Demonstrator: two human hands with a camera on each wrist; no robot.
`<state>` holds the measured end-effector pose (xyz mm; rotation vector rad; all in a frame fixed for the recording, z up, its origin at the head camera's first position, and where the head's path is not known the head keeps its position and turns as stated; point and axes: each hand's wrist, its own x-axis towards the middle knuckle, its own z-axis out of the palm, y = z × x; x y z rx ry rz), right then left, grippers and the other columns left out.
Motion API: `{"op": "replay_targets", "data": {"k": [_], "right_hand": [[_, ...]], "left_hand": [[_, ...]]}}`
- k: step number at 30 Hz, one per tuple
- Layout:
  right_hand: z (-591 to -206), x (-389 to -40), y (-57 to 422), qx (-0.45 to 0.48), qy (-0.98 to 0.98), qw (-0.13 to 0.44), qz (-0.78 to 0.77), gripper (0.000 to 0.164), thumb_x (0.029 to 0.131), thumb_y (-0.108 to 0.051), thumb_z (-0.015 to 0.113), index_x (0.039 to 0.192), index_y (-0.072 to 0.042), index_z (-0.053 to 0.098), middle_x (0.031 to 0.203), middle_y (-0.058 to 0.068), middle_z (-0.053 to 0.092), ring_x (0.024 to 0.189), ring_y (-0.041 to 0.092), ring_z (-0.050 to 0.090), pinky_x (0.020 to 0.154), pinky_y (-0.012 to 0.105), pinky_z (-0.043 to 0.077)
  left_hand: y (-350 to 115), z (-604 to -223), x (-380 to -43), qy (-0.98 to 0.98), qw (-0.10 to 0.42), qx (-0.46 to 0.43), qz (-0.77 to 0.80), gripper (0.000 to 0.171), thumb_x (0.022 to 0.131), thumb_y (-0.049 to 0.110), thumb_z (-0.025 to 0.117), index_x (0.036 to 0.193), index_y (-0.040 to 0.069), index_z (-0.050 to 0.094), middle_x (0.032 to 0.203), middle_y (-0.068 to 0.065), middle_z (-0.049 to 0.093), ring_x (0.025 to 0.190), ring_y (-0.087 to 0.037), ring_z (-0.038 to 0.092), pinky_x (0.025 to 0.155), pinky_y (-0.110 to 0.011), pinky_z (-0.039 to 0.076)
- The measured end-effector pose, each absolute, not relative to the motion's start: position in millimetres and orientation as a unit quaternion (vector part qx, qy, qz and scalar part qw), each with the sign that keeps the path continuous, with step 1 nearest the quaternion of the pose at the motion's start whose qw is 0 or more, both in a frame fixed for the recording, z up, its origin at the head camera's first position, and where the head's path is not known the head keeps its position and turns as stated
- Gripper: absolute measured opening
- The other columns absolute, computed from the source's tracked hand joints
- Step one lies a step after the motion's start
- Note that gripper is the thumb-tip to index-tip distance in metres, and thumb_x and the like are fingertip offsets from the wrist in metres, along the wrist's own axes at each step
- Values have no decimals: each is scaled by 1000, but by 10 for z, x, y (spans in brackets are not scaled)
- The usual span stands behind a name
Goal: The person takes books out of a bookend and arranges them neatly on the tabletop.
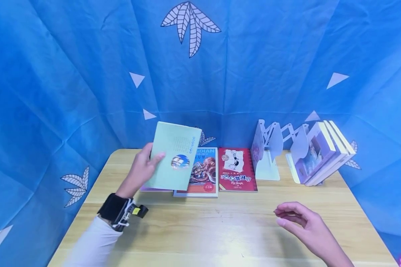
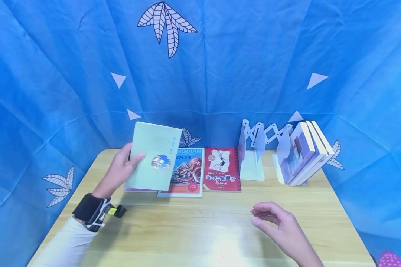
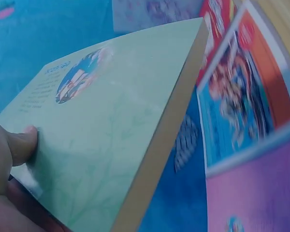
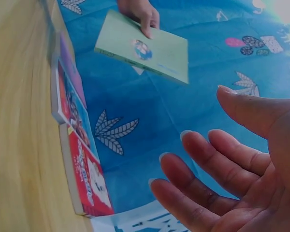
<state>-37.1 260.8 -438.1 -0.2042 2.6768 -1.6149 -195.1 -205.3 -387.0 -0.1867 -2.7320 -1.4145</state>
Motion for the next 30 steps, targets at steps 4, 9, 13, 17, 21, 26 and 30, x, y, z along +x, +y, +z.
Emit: {"op": "replay_targets", "data": {"k": [4,9,13,17,21,26,30], "right_hand": [[-4417,-365,2627,-59,855,4,-516,25,99,-13,71,123,-8,67,110,-12,74,102,1,72,84,14,59],[-4450,-361,2623,-62,851,-2,-521,25,98,-11,71,122,-5,66,110,-11,75,101,2,72,84,14,59],[-4452,-357,2633,-56,855,-6,-516,26,98,-12,71,123,-6,66,110,-11,75,101,1,72,85,13,59],[-4438,-364,2646,-54,859,-9,-508,25,99,-12,71,123,-8,66,110,-13,74,101,-2,70,85,13,58],[-4413,-398,2659,-61,864,-21,-500,27,98,-11,71,124,-5,65,110,-15,74,101,-3,69,85,13,58],[-4343,-461,2724,-38,867,-31,-496,33,100,-15,70,131,-6,63,113,-21,71,103,-6,68,85,13,58],[-4294,-519,2798,-21,867,-48,-496,41,100,-16,70,138,-3,58,117,-29,67,106,-10,66,85,9,56]], "left_hand": [[-2293,-3884,-2063,-896,-8,-18,-444,60,109,45,47,154,7,38,133,-20,60,113,-32,61,89,-38,54],[-2628,-3908,-2197,-895,-62,28,-441,70,108,53,41,160,8,28,140,-22,54,118,-33,58,90,-36,51],[-2889,-3960,-2296,-899,-72,31,-431,70,110,51,40,161,4,27,140,-25,54,119,-36,59,93,-41,52],[-3148,-4052,-2363,-903,-73,29,-423,67,111,44,41,158,-2,30,141,-29,54,121,-37,58,94,-40,51],[-3380,-4129,-2417,-901,-78,44,-424,63,112,39,40,156,-5,32,140,-31,54,118,-37,58,91,-37,49],[-3618,-4192,-2468,-903,-103,79,-410,67,113,41,36,159,-7,26,142,-32,52,118,-36,57,91,-41,49],[-3742,-4236,-2499,-904,-113,91,-403,69,113,42,34,160,-8,22,144,-34,49,124,-42,53,99,-53,47]]}}
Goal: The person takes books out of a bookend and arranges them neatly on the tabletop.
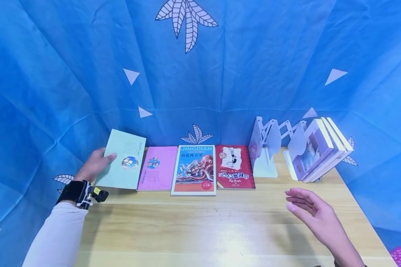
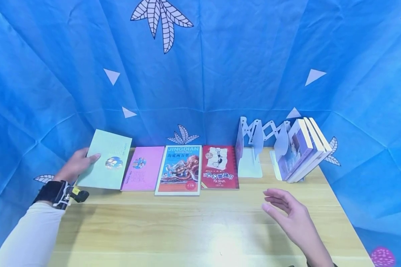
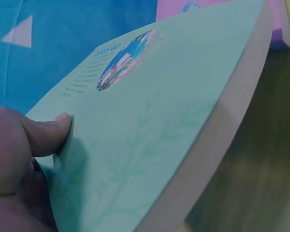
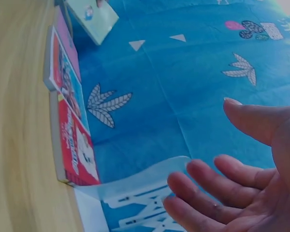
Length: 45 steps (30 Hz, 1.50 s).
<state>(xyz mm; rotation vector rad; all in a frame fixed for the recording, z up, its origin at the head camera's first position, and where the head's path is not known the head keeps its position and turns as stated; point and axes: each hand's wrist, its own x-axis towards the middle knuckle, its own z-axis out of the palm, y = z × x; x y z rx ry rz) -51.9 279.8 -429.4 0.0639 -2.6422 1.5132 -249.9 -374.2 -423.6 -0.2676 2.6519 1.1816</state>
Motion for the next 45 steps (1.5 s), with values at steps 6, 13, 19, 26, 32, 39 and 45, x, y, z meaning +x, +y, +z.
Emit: {"op": "replay_targets", "data": {"k": [6,13,19,26,32,39,45], "right_hand": [[-4245,-601,2916,-5,-862,80,500,52,100,-16,71,145,0,51,121,-35,62,107,-15,64,86,6,55],[-4203,-712,3065,-58,-863,88,494,63,100,-25,70,151,2,44,118,-39,57,105,-22,59,84,2,52],[-4201,-831,3193,-88,-865,99,484,72,101,-31,70,155,3,38,124,-30,56,104,-25,55,84,-1,49],[-4176,-961,3249,-124,-863,123,475,77,99,-38,70,159,-3,36,151,13,59,103,-26,52,82,-2,48],[-4162,-1037,3258,-148,-865,134,460,80,98,-46,70,159,-7,38,153,23,54,105,-23,52,79,-2,47],[-4182,-1134,3301,-185,-871,144,431,79,97,-51,69,158,-9,41,153,21,56,125,15,64,75,-2,45],[-4211,-1211,3308,-198,-872,142,425,80,98,-51,67,160,-10,38,150,22,58,134,39,60,71,0,43]], "left_hand": [[-3838,-4283,-2576,904,134,-95,395,70,113,41,35,160,-9,20,145,-35,47,131,-46,48,111,-66,39],[-3946,-4345,-2658,906,166,-91,378,68,113,37,34,157,-13,22,140,-36,51,124,-45,54,105,-62,46],[-3967,-4401,-2708,905,188,-99,368,70,113,39,34,158,-13,20,136,-33,54,122,-43,55,100,-56,50],[-4011,-4471,-2732,910,199,-99,349,69,113,38,37,157,-13,22,132,-33,56,114,-39,59,91,-46,52],[-4027,-4526,-2767,920,190,-83,331,68,112,36,40,159,-10,21,129,-33,59,107,-36,64,80,-38,55],[-3950,-4550,-2798,940,177,-74,283,73,111,34,41,155,-18,18,143,-44,44,124,-52,50,108,-67,42],[-3922,-4617,-2825,938,176,-89,285,71,111,34,42,154,-19,23,138,-41,48,118,-48,54,102,-62,48]]}}
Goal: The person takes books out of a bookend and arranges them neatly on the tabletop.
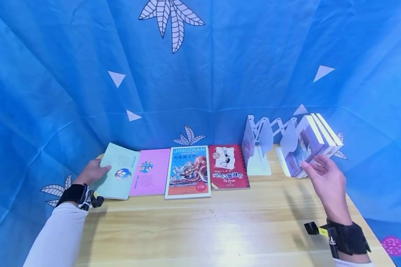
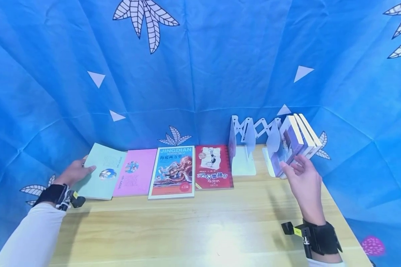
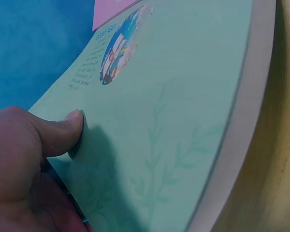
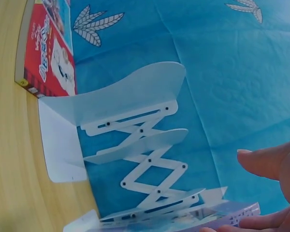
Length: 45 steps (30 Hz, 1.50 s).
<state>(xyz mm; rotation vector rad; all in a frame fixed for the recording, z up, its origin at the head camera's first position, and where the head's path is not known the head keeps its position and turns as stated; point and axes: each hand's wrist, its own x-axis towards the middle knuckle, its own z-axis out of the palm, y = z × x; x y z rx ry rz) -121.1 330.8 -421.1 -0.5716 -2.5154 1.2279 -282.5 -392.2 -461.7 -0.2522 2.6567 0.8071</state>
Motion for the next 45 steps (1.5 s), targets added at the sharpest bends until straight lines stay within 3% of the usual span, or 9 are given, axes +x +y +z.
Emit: {"op": "replay_targets", "data": {"k": [3,7,10,13,20,25,29,32,45], "right_hand": [[-4217,-1243,3303,-196,-875,139,420,82,98,-53,65,161,-8,36,147,27,59,134,44,58,71,5,44],[-4238,-1272,3290,-188,-883,131,410,83,100,-54,62,161,-6,34,150,30,54,135,47,56,91,39,61],[-4252,-1289,3282,-179,-883,136,412,81,101,-51,62,161,-5,34,151,32,52,135,51,55,103,64,51],[-4251,-1317,3282,-174,-880,144,418,80,101,-50,62,161,-6,34,150,33,51,135,53,54,104,67,49],[-4246,-1429,3282,-183,-879,134,420,87,102,-53,60,163,-2,25,153,34,48,139,53,51,108,66,47],[-4251,-1532,3275,-193,-879,150,411,72,101,-49,62,148,3,47,146,34,56,134,49,57,106,59,52],[-4268,-1625,3269,-210,-886,173,377,45,100,-45,64,109,-1,58,102,24,72,91,34,70,71,34,55],[-4284,-1695,3272,-221,-889,181,357,39,100,-43,65,93,-7,52,73,9,54,67,24,51,56,31,37],[-4370,-1900,3327,-250,-876,116,397,41,103,-44,58,88,-7,46,78,9,45,67,23,47,52,34,41]], "left_hand": [[-3957,-4623,-2781,937,176,-87,289,67,111,33,43,151,-19,29,135,-41,51,116,-48,56,99,-59,49],[-3998,-4637,-2703,940,182,-81,279,66,110,32,43,149,-20,31,139,-43,48,122,-52,53,104,-65,46],[-4000,-4666,-2681,941,180,-76,276,66,110,33,44,149,-19,31,144,-44,44,128,-55,49,109,-68,42],[-3993,-4715,-2695,938,186,-80,281,65,110,34,44,150,-16,33,145,-43,44,128,-54,50,108,-67,43],[-3987,-4774,-2741,930,198,-111,288,59,110,31,47,147,-14,39,140,-41,50,119,-49,55,100,-61,49],[-3933,-4737,-2756,940,180,-124,262,60,107,31,52,142,-17,42,133,-41,53,110,-48,54,95,-58,49],[-3890,-4730,-2738,948,173,-126,237,59,107,30,54,138,-19,44,127,-40,55,103,-45,54,88,-53,50],[-3864,-4727,-2726,952,170,-126,222,62,106,30,53,138,-22,42,126,-40,54,101,-44,53,88,-54,51],[-3833,-4788,-2733,959,130,-112,225,45,105,26,54,117,-17,52,91,-23,54,84,-35,52,71,-39,42]]}}
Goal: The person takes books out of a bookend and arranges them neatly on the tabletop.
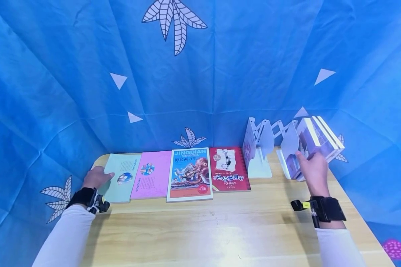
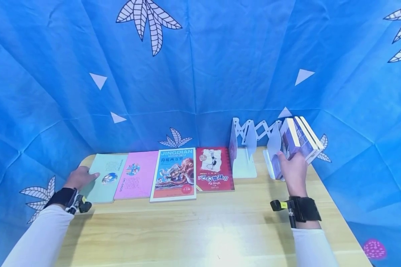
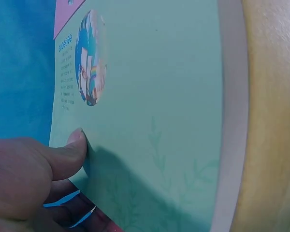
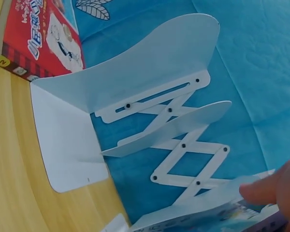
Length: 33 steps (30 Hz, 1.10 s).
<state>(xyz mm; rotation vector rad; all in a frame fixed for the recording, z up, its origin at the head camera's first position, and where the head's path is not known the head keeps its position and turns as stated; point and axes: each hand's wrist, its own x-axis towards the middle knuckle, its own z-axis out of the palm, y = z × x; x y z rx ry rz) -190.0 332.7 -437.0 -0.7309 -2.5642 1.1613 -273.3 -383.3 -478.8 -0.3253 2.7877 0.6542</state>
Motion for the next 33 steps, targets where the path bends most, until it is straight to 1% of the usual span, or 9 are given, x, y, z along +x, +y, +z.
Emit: {"op": "replay_targets", "data": {"k": [6,11,14,15,18,21,25,29,33], "right_hand": [[-4398,-1961,3329,-263,-875,119,390,43,105,-40,52,82,-6,43,75,9,39,70,29,45,57,37,39],[-4420,-2009,3333,-284,-871,114,385,41,106,-37,52,82,-4,48,77,11,46,72,29,50,56,37,41],[-4424,-2025,3338,-291,-870,121,380,39,106,-34,54,82,-3,53,73,11,50,68,27,51,55,36,42],[-4425,-2027,3338,-291,-870,125,378,39,106,-33,54,82,-2,54,71,10,51,67,27,52,54,36,41],[-4432,-2032,3336,-291,-871,145,370,39,105,-30,57,78,-1,57,64,8,53,63,26,51,53,36,39],[-4452,-2030,3337,-291,-869,155,368,40,104,-29,57,74,-2,56,57,5,50,58,25,50,51,36,38],[-4469,-2032,3336,-294,-867,162,369,41,104,-29,58,71,-4,55,52,3,47,55,24,49,50,36,38],[-4482,-2029,3332,-289,-868,171,367,39,103,-28,58,74,-2,58,57,7,53,58,26,51,51,35,39],[-4489,-2012,3318,-281,-872,178,360,39,103,-27,57,74,-2,59,62,12,59,59,27,53,51,35,40]], "left_hand": [[-3808,-4759,-2718,964,119,-104,215,40,105,25,54,109,-15,54,84,-19,51,79,-33,50,67,-36,38],[-3800,-4792,-2699,965,106,-106,216,38,104,24,54,106,-14,55,82,-20,51,77,-33,50,66,-36,38],[-3776,-4812,-2700,968,97,-100,207,45,104,22,54,117,-20,53,95,-34,58,84,-40,55,72,-44,48],[-3761,-4813,-2701,969,97,-100,206,47,105,22,53,123,-22,51,103,-38,59,88,-42,56,76,-48,50],[-3726,-4813,-2706,972,94,-102,190,55,106,21,51,136,-24,42,126,-45,55,101,-49,58,90,-59,52],[-3688,-4816,-2697,973,89,-114,181,58,106,23,52,140,-23,39,130,-47,52,105,-51,57,91,-61,52],[-3624,-4839,-2686,974,60,-125,180,63,102,24,58,143,-20,39,133,-47,50,110,-55,56,90,-63,52],[-3569,-4905,-2688,973,14,-134,185,66,99,21,65,148,-14,38,138,-46,47,121,-60,51,94,-68,50],[-3538,-4987,-2690,970,-45,-120,206,71,95,18,70,151,-12,38,139,-44,48,124,-60,49,97,-70,48]]}}
